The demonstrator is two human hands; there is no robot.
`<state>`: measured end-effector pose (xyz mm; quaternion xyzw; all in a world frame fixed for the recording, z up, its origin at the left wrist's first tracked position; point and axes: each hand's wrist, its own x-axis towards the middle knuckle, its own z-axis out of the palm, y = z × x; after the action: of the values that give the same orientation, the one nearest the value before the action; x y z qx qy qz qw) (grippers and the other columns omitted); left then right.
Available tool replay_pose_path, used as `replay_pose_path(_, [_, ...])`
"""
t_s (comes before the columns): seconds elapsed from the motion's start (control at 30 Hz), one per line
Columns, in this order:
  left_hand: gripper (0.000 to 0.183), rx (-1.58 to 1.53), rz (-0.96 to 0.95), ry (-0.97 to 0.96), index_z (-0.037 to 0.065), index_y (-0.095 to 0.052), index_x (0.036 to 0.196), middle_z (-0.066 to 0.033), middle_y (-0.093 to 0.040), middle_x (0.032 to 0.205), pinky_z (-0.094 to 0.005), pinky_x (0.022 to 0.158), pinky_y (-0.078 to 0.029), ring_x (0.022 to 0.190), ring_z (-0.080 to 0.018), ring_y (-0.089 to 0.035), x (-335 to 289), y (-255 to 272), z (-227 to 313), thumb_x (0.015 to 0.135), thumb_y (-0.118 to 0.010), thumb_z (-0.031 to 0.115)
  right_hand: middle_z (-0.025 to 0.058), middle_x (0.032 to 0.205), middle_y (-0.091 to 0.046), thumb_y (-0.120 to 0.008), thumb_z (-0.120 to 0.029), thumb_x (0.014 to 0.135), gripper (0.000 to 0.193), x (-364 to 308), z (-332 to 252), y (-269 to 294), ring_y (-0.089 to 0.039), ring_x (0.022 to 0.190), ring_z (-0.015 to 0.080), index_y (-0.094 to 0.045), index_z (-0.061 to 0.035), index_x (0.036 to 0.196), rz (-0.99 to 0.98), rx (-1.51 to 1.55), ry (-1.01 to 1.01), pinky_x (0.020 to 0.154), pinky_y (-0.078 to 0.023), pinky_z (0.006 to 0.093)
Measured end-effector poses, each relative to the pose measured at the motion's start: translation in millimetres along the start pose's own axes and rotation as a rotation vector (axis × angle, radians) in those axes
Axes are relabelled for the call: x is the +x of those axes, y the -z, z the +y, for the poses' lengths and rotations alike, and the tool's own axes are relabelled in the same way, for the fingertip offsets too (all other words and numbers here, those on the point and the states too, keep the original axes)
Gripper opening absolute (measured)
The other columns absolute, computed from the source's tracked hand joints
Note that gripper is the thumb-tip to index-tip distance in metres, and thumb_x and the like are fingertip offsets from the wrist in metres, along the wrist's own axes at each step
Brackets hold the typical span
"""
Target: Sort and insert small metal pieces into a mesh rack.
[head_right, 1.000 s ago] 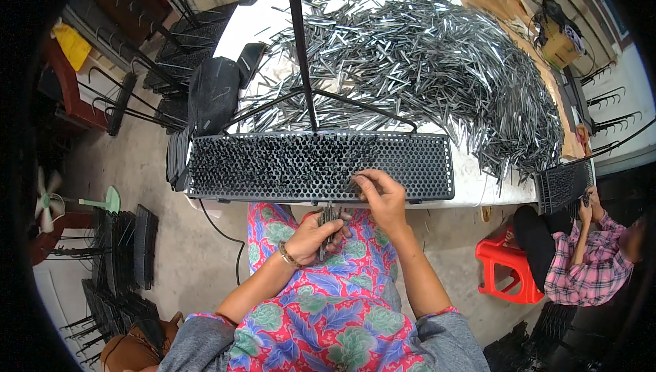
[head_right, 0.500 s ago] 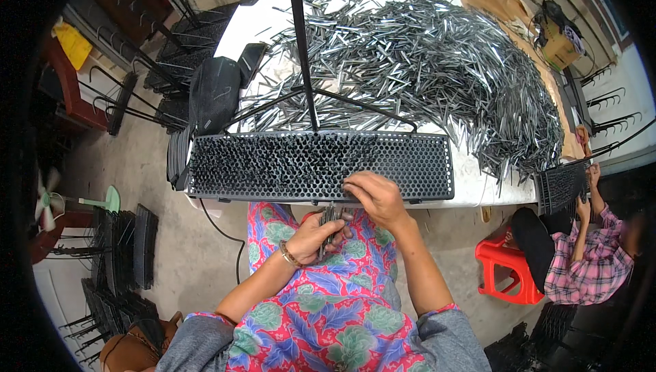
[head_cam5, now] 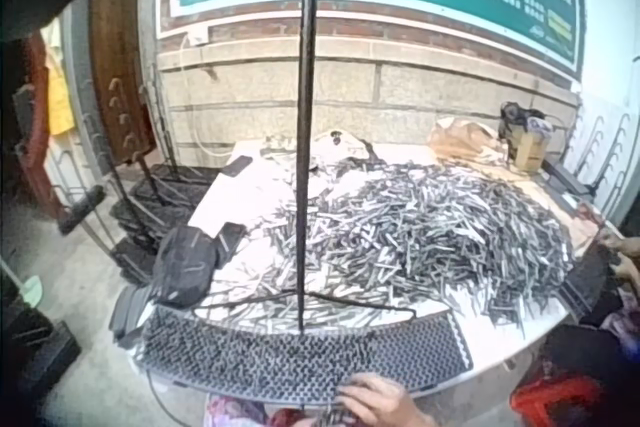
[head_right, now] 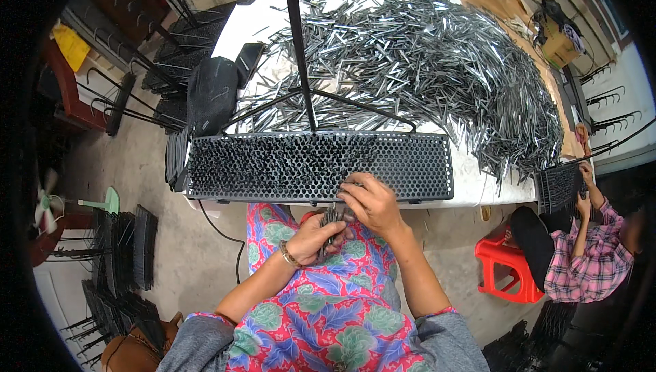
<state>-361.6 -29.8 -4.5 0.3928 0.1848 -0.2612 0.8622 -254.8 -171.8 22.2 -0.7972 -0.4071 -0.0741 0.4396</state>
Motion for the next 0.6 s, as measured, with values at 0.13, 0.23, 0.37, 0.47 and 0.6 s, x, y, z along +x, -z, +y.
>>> replay_pose_path(0.13, [0.020, 0.013, -0.020, 0.003, 0.004, -0.053, 0.113, -0.0083, -0.063, 0.087, -0.0195, 0.046, -0.039, 0.060, -0.0060, -0.048, -0.3, -0.8, 0.3, 0.095, -0.050, 0.012, 0.0127, 0.091, -0.064, -0.069, -0.003, 0.077, 0.013, 0.8, -5.2, 3.2, -0.064, 0.078, 0.0238, -0.067, 0.0015, 0.090, 0.129, 0.019, -0.060, 0.066, -0.052, 0.0319])
replay_pose_path(0.23, [0.020, 0.021, -0.047, -0.033, 0.003, -0.054, 0.112, -0.0076, -0.062, 0.086, -0.0194, 0.046, -0.039, 0.061, -0.0060, -0.048, -2.5, -5.9, 5.0, 0.095, -0.049, 0.012, 0.0117, 0.089, -0.064, -0.067, -0.003, 0.079, 0.014, -5.5, -7.6, 11.6, -0.063, 0.077, 0.0205, -0.068, 0.0016, 0.092, 0.152, 0.099, -0.174, 0.066, -0.050, 0.0302])
replay_pose_path(0.37, [0.019, 0.000, -0.066, -0.074, 0.001, -0.055, 0.108, -0.0067, -0.062, 0.084, -0.0188, 0.046, -0.039, 0.060, -0.0053, -0.047, -4.0, -11.7, 8.7, 0.095, -0.049, 0.013, 0.0093, 0.085, -0.064, -0.067, -0.008, 0.082, 0.012, -13.4, -20.3, 23.5, -0.059, 0.075, 0.0146, -0.068, 0.0023, 0.090, -0.112, 0.375, -0.498, 0.066, -0.045, 0.0263])
replay_pose_path(0.47, [0.018, 0.068, -0.087, -0.049, 0.001, -0.056, 0.103, -0.0049, -0.061, 0.081, -0.0184, 0.047, -0.039, 0.057, -0.0044, -0.046, -3.4, -19.2, 14.3, 0.095, -0.049, 0.015, 0.0090, 0.085, -0.063, -0.067, -0.008, 0.084, 0.013, -24.1, -13.5, 26.2, -0.059, 0.075, 0.0146, -0.068, 0.0026, 0.091, -0.193, 0.597, -0.527, 0.066, -0.046, 0.0267])
replay_pose_path(0.6, [0.020, 0.086, -0.122, -0.040, 0.001, -0.055, 0.108, -0.0077, -0.062, 0.085, -0.0189, 0.045, -0.040, 0.058, -0.0057, -0.049, 2.1, -25.0, 13.5, 0.095, -0.050, 0.015, 0.0045, 0.081, -0.064, -0.065, -0.009, 0.086, 0.016, -27.5, -14.1, 30.5, -0.058, 0.072, 0.0088, -0.066, 0.0054, 0.092, -0.074, 0.740, -0.709, 0.061, -0.046, 0.0230])
